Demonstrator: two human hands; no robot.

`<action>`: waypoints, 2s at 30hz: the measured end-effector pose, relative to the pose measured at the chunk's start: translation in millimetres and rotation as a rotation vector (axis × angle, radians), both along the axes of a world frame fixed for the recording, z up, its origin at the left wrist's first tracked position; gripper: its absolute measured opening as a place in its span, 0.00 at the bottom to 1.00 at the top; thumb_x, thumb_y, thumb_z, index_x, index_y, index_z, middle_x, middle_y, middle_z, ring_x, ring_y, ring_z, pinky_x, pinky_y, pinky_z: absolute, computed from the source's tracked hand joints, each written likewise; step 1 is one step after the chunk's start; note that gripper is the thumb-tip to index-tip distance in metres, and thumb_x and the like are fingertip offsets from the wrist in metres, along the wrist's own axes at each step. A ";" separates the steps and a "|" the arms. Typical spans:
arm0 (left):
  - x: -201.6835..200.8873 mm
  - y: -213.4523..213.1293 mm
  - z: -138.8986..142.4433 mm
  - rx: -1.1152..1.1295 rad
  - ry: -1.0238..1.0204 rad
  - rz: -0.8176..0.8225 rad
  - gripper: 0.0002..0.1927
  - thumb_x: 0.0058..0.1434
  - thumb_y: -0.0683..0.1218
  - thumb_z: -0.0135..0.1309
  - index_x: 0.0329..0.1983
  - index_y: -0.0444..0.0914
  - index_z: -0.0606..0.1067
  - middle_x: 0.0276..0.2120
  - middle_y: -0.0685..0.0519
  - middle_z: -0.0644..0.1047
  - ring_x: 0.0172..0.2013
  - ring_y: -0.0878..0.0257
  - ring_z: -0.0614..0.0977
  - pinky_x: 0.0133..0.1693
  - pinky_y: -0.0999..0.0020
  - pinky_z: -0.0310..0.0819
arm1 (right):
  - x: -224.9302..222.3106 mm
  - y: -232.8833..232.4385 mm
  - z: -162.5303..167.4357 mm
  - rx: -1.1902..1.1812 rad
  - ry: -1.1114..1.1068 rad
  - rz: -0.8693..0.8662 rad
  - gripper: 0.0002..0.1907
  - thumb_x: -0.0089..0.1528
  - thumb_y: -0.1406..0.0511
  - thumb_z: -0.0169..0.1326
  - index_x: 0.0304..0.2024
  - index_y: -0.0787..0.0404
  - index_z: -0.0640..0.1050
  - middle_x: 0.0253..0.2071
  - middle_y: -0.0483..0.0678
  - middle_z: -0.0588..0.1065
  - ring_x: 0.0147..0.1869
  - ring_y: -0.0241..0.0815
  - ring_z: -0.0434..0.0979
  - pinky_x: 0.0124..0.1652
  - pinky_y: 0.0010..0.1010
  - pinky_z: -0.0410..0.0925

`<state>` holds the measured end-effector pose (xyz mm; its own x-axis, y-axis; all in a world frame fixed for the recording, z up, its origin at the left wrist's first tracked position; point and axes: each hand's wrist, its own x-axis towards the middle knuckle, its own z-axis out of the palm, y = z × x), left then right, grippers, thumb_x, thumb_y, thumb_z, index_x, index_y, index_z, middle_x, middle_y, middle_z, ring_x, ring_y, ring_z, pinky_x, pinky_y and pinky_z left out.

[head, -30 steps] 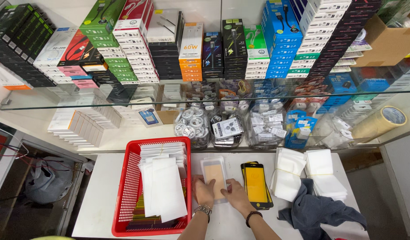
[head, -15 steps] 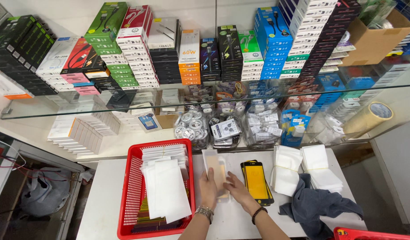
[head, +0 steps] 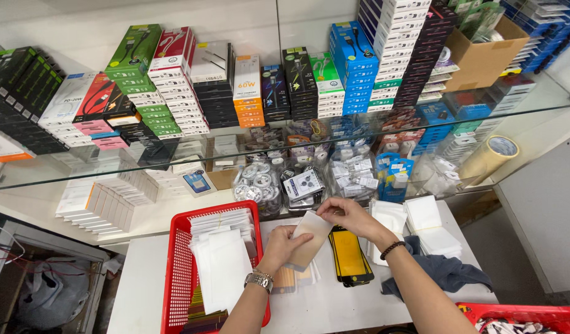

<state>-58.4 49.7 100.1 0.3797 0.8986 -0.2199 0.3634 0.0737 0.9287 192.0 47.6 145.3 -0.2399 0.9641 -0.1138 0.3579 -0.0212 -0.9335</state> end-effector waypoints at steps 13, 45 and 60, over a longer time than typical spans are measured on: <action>9.5 -13.5 -4.7 -0.138 -0.091 -0.163 0.19 0.63 0.55 0.60 0.41 0.33 0.83 0.32 0.52 0.85 0.29 0.69 0.83 0.33 0.71 0.78 | 21.4 12.3 -17.9 -0.235 0.006 0.039 0.10 0.62 0.65 0.63 0.41 0.65 0.79 0.36 0.44 0.76 0.41 0.34 0.72 0.42 0.27 0.68; -26.0 -50.5 -12.4 0.443 0.313 0.311 0.32 0.59 0.42 0.58 0.67 0.36 0.65 0.63 0.42 0.68 0.64 0.45 0.67 0.65 0.55 0.60 | -154.0 -43.9 -114.6 -0.432 -0.201 -0.311 0.11 0.62 0.59 0.56 0.39 0.61 0.76 0.35 0.54 0.80 0.37 0.49 0.80 0.39 0.40 0.73; 16.5 -4.5 2.7 -0.399 -0.324 0.033 0.15 0.61 0.49 0.62 0.44 0.34 0.82 0.34 0.52 0.85 0.30 0.68 0.85 0.32 0.71 0.80 | 1.2 -20.5 -26.0 0.120 0.109 -0.280 0.09 0.64 0.64 0.55 0.45 0.59 0.78 0.43 0.39 0.78 0.47 0.31 0.76 0.48 0.25 0.69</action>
<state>-41.9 45.2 102.8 0.4583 0.7813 -0.4238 0.0530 0.4519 0.8905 193.2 27.1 119.3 0.0316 0.9994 0.0167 0.2519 0.0082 -0.9677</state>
